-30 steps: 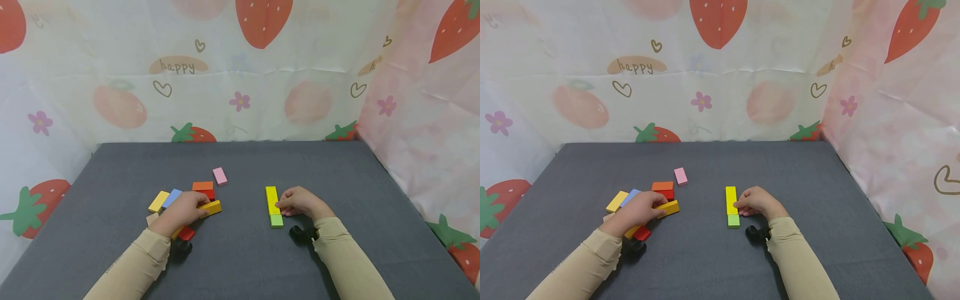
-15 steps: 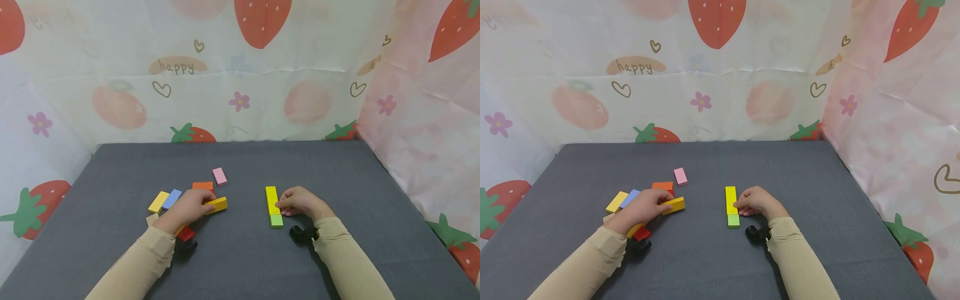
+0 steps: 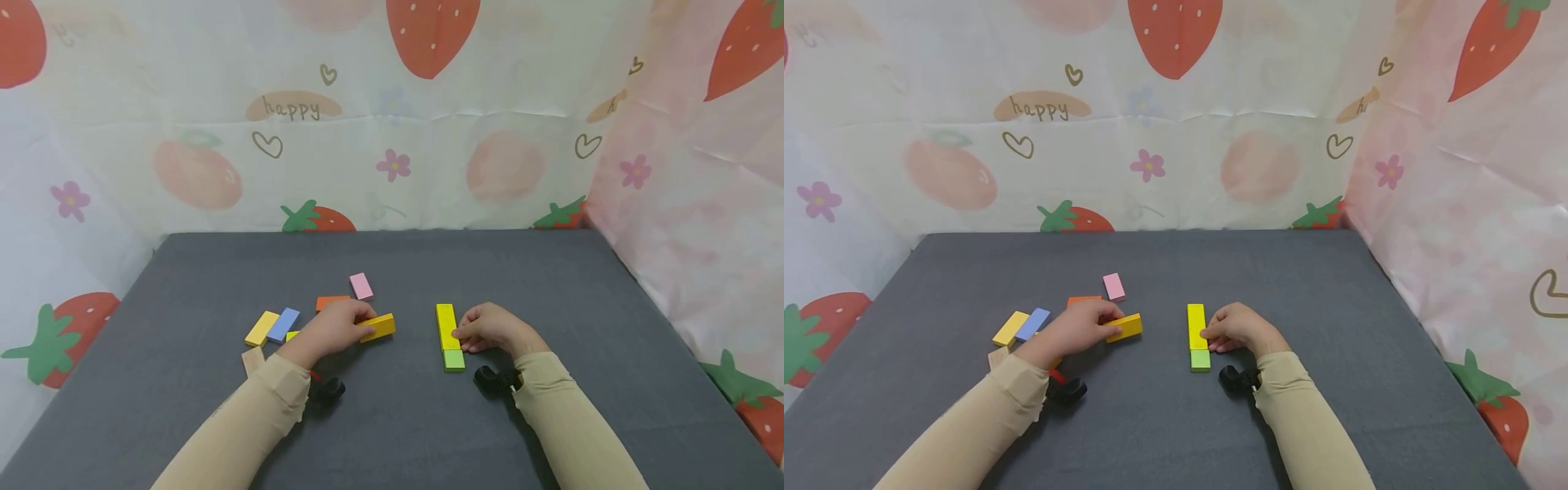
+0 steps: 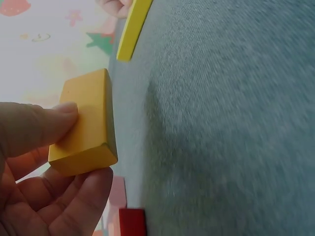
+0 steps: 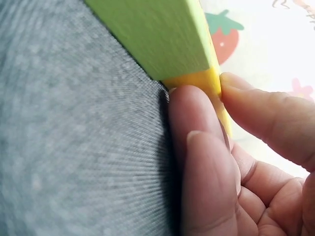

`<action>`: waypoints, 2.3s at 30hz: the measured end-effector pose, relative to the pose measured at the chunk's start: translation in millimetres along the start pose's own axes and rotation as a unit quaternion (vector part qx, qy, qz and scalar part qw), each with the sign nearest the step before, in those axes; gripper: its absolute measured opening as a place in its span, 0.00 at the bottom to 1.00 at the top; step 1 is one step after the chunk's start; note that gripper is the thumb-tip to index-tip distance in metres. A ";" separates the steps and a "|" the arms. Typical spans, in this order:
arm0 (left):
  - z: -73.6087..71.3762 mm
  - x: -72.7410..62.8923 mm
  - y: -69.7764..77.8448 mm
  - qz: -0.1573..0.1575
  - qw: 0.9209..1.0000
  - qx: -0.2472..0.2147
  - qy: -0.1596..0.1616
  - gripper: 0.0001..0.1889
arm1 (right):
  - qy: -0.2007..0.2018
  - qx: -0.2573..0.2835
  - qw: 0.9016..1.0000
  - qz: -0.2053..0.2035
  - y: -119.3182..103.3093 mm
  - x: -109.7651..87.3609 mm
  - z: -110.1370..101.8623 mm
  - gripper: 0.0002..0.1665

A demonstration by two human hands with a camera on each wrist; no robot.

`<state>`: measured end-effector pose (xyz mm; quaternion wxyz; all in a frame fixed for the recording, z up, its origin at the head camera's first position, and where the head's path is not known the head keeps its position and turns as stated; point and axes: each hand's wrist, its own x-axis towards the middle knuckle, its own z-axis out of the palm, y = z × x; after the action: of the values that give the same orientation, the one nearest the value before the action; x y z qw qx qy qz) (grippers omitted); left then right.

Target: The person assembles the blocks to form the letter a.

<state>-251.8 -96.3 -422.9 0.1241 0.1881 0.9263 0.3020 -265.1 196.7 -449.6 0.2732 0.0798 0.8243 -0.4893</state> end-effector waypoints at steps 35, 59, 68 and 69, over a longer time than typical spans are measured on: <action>26.4 68.5 20.4 -0.025 0.998 -0.033 -0.042 0.09 | -0.006 -0.012 1.000 -0.002 -1.1 -1.2 -3.7 0.09; 29.7 82.7 26.8 -0.038 0.999 0.005 -0.016 0.10 | -0.006 -0.011 1.000 -0.004 0.5 -0.9 0.1 0.09; 32.6 85.2 29.6 -0.027 0.999 0.011 -0.013 0.10 | -0.009 -0.006 1.000 0.001 -0.8 -1.5 -0.8 0.09; 33.1 85.3 30.2 -0.025 1.000 0.012 -0.015 0.11 | -0.009 -0.005 1.000 0.000 -0.9 -1.7 -0.9 0.09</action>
<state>-308.8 -20.6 -440.6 0.1429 0.1712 0.9322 0.2850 -264.4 197.3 -447.7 0.2815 0.0739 0.8244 -0.4855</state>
